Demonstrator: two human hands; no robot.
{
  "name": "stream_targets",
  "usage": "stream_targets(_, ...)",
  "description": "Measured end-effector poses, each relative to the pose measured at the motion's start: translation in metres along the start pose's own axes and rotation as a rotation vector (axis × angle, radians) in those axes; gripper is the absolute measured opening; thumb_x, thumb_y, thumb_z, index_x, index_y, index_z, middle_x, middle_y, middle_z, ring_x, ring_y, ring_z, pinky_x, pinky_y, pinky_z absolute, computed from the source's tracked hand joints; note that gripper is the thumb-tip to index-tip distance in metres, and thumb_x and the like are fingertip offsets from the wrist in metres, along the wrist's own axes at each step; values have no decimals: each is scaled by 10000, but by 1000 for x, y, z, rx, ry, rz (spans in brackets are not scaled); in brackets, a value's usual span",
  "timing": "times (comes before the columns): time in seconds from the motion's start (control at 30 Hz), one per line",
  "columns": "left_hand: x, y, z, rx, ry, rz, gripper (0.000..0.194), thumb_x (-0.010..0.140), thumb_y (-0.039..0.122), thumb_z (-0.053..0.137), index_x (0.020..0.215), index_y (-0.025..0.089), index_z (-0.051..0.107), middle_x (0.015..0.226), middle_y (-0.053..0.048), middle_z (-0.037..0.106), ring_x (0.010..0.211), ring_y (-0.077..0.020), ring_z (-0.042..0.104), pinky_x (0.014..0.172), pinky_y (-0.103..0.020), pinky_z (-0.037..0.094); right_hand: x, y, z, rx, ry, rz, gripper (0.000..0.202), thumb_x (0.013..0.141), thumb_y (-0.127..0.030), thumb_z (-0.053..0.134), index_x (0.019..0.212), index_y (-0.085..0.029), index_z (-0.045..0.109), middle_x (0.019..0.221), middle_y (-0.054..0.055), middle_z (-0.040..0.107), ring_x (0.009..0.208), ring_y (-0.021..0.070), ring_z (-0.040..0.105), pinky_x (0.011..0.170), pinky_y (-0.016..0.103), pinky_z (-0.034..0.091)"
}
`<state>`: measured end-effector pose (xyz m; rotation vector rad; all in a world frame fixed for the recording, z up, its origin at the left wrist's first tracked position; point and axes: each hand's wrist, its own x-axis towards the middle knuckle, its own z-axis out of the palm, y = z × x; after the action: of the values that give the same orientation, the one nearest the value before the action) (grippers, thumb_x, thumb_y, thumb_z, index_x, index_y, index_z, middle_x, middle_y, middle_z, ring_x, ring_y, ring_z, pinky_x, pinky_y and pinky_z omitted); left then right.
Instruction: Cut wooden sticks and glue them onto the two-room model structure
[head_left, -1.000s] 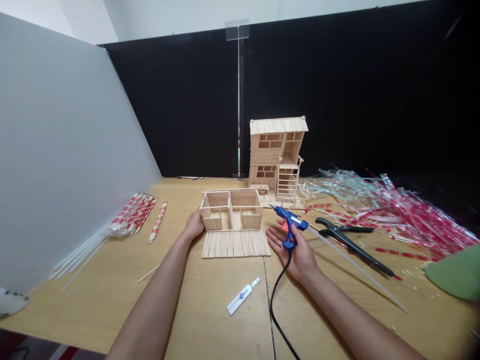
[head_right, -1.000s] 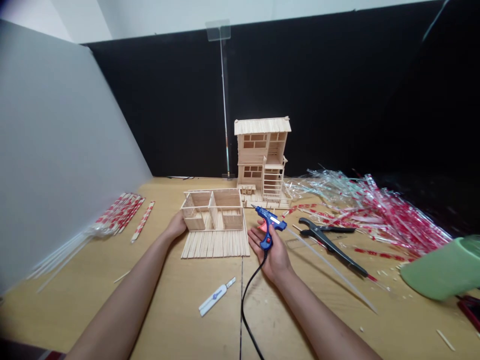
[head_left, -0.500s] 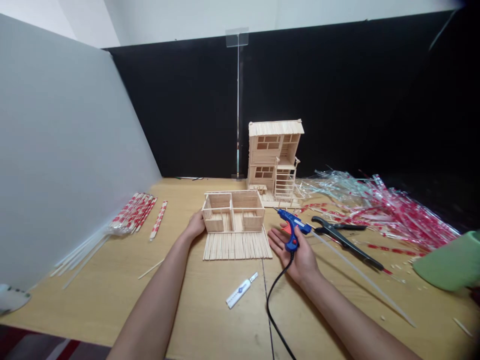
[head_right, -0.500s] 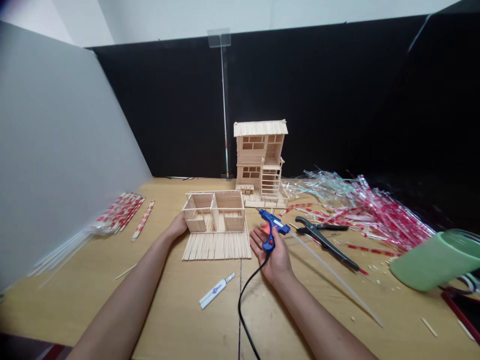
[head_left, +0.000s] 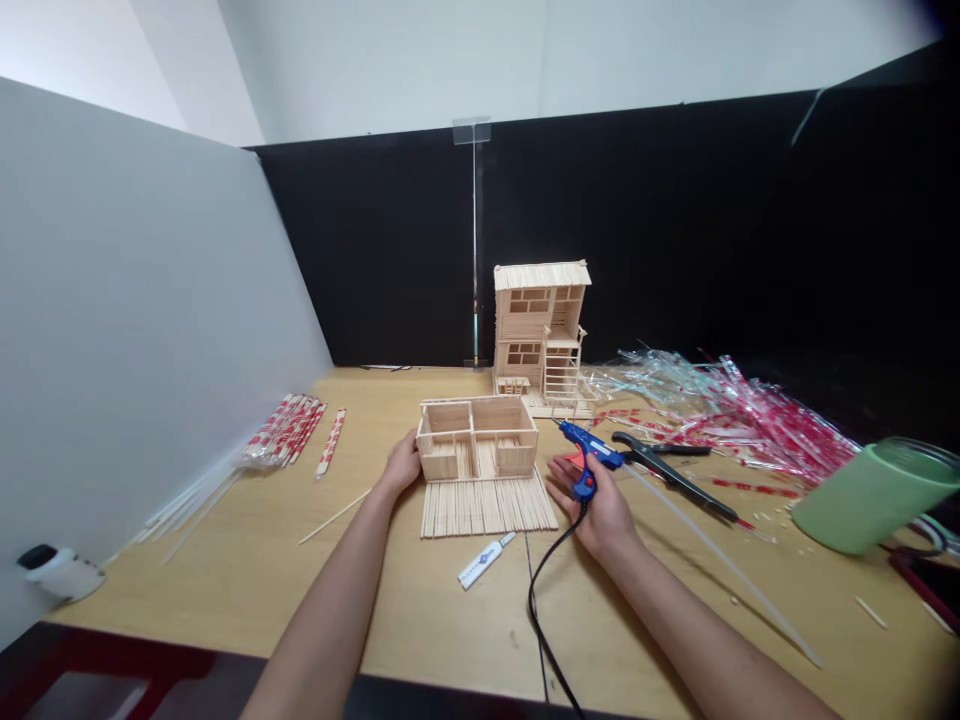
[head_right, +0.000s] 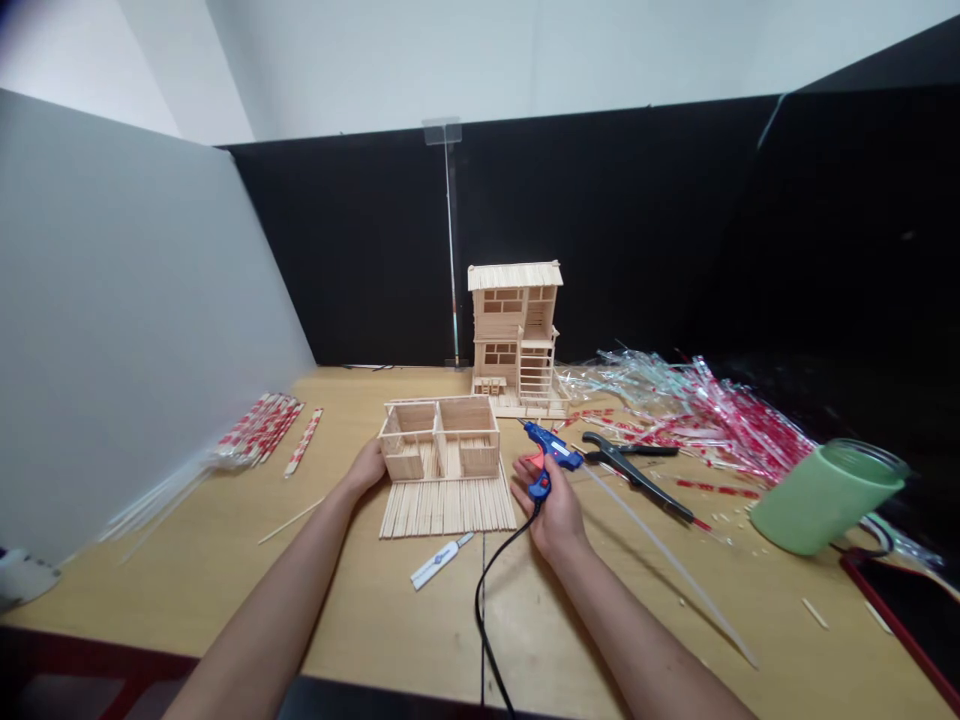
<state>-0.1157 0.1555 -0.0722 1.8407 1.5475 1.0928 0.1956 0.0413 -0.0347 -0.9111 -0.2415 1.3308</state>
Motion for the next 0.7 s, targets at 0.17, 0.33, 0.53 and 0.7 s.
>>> stream_targets(0.17,-12,10,-1,33,22,-5,325,776,189,603,1082,211,710,1084,-99,759,1090,-328,645,970,-451,480,-7,-14,-19,-132,-39,-80,179,862,-336,633,824,-165,670,720,43,734,534,134,650,445,201,511)
stream_targets(0.33,-12,14,-1,9,71,7,395,829,157,524,1203,183,647,1250,-111,697,1144,-283,629,984,-400,476,-18,-35,-63,-295,-61,-69,216,778,-369,722,775,-158,675,538,11,622,380,102,490,318,178,368)
stream_targets(0.53,-1,6,-1,-31,194,-42,316,822,213,512,1097,141,653,1127,-120,729,1036,-256,661,933,-360,503,-22,-55,-101,-657,-134,24,380,801,-535,666,803,-155,678,555,42,628,380,89,474,325,161,304)
stream_targets(0.7,6,2,-1,-22,292,-74,305,833,320,493,1007,146,673,1016,-108,742,944,-244,673,881,-356,516,-24,-61,-87,-1019,-140,109,436,882,-586,496,791,-176,610,508,18,595,335,95,462,307,169,270)
